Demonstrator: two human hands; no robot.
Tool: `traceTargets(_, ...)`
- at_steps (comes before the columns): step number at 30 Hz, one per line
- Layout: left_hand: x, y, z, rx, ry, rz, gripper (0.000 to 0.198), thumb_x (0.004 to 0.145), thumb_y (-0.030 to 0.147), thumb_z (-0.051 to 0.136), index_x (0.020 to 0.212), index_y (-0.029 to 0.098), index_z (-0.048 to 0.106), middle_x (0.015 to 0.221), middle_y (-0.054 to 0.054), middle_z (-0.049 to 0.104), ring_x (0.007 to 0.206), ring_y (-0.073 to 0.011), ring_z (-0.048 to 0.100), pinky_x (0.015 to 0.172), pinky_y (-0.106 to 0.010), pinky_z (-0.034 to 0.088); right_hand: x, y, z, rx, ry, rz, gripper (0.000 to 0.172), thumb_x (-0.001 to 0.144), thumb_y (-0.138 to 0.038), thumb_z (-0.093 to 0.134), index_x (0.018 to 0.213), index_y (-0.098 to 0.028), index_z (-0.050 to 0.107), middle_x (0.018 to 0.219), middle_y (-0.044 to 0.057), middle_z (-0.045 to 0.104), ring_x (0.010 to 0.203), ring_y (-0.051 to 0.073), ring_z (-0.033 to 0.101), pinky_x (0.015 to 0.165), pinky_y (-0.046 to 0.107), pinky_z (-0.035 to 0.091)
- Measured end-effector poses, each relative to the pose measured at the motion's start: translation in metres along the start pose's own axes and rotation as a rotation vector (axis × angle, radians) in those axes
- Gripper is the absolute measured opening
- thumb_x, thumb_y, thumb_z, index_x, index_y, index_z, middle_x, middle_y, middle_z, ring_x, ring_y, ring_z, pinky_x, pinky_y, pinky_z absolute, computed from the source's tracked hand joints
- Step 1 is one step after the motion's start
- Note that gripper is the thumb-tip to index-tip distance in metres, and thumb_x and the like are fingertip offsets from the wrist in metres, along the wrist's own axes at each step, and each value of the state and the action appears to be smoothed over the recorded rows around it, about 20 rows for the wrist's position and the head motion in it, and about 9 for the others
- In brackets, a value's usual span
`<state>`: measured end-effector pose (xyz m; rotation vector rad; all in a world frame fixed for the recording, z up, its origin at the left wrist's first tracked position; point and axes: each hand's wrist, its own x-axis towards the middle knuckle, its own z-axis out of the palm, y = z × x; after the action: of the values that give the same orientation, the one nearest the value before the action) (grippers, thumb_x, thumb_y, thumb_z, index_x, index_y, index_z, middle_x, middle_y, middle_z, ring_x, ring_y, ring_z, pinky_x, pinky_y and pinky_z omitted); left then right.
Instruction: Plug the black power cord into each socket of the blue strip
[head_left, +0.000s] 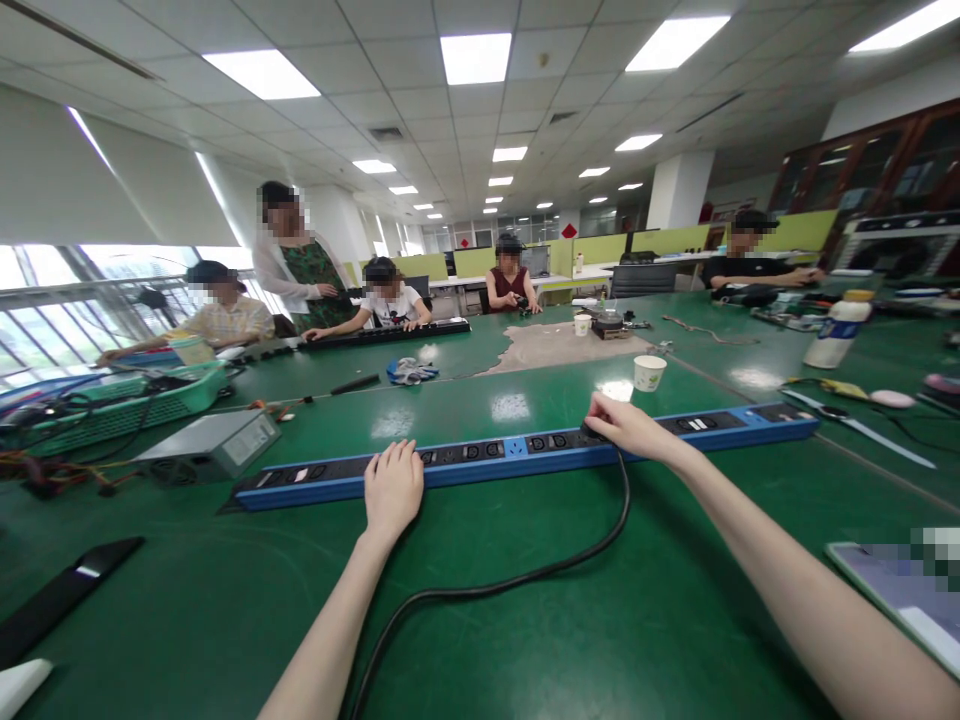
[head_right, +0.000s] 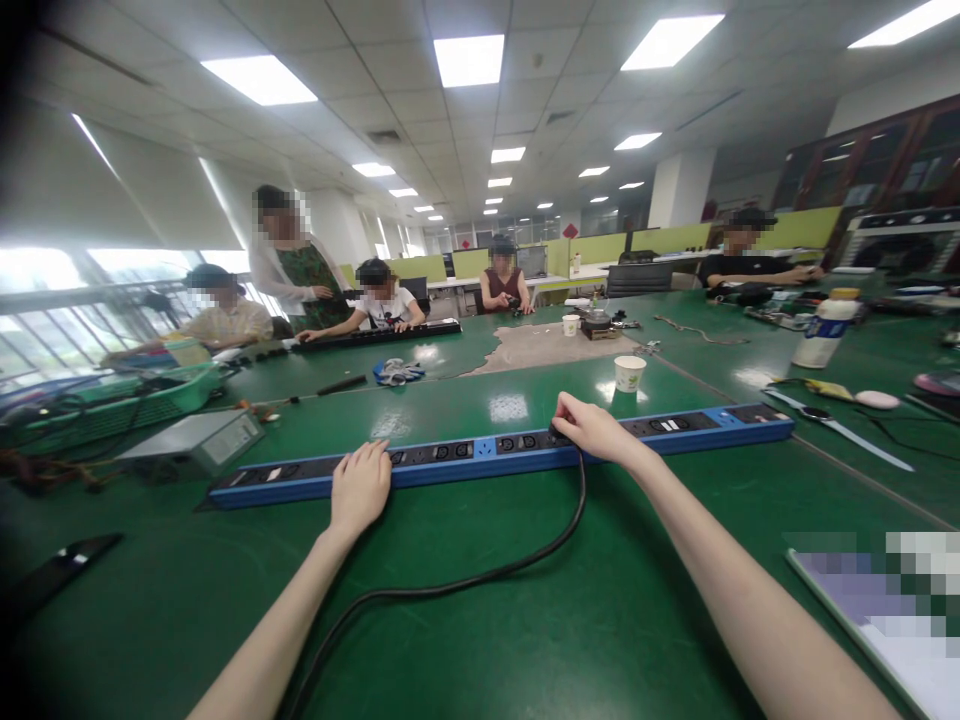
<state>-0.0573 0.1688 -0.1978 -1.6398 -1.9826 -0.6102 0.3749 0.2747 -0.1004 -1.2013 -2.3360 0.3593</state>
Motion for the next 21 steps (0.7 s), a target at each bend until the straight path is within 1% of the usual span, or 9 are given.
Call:
traceTargets(2,-0.003,0.005,0.001,-0.032,0.053,-0.033,0.046,0.104,0.031,0.030,0.136,0.019,0.061,0.143,-0.012,0.063,0.140,-0.0266,0.049,0.119,-0.046,0.029,0.002,-0.004,0.009,-0.019,-0.010,0.006,0.012,0.096,-0.034,0.049,0.096,-0.023,0.051,0.085,0.000,0.067,0.076,0.016,0.059,0.067,0.025,0.036)
traceTargets(4,-0.005,0.007,0.001,-0.065,0.079,-0.051,0.046,0.104,0.030,0.031,0.135,0.020,0.062,0.141,-0.010,0.064,0.139,-0.0264,0.050,0.118,-0.046,0.030,0.005,-0.008,0.015,-0.089,0.015,0.022,0.012,0.097,-0.034,0.048,0.096,-0.023,0.051,0.083,0.000,0.067,0.074,0.016,0.059,0.066,0.025,0.033)
traceTargets(7,-0.005,0.007,0.001,-0.090,0.087,-0.056,0.044,0.103,0.030,0.033,0.134,0.021,0.063,0.140,-0.009,0.065,0.137,-0.0262,0.052,0.116,-0.045,0.031,0.007,-0.012,0.017,-0.244,0.042,0.027,0.010,0.097,-0.033,0.048,0.098,-0.023,0.051,0.085,0.001,0.069,0.077,0.017,0.061,0.068,0.025,0.031)
traceTargets(11,-0.004,0.007,0.000,-0.097,0.095,-0.057,0.043,0.103,0.030,0.034,0.133,0.021,0.063,0.140,-0.009,0.065,0.137,-0.0260,0.052,0.117,-0.044,0.031,0.007,-0.017,0.018,-0.372,0.028,0.031,0.011,0.099,-0.032,0.047,0.100,-0.023,0.053,0.086,0.002,0.071,0.083,0.019,0.065,0.071,0.027,0.029)
traceTargets(17,-0.004,0.008,0.000,-0.093,0.087,-0.054,0.044,0.103,0.030,0.033,0.134,0.020,0.063,0.140,-0.010,0.065,0.138,-0.0260,0.051,0.117,-0.045,0.031,0.012,-0.023,0.029,-0.425,-0.029,0.100,0.011,0.099,-0.031,0.047,0.104,-0.023,0.053,0.088,0.005,0.072,0.080,0.020,0.065,0.068,0.028,0.027)
traceTargets(21,-0.004,0.009,0.001,-0.090,0.087,-0.066,0.044,0.103,0.029,0.033,0.134,0.020,0.063,0.139,-0.009,0.065,0.138,-0.0263,0.051,0.117,-0.045,0.031,0.012,-0.025,0.031,-0.427,-0.032,0.120,0.015,0.100,-0.033,0.046,0.108,-0.023,0.054,0.089,0.005,0.072,0.083,0.021,0.066,0.072,0.029,0.030)
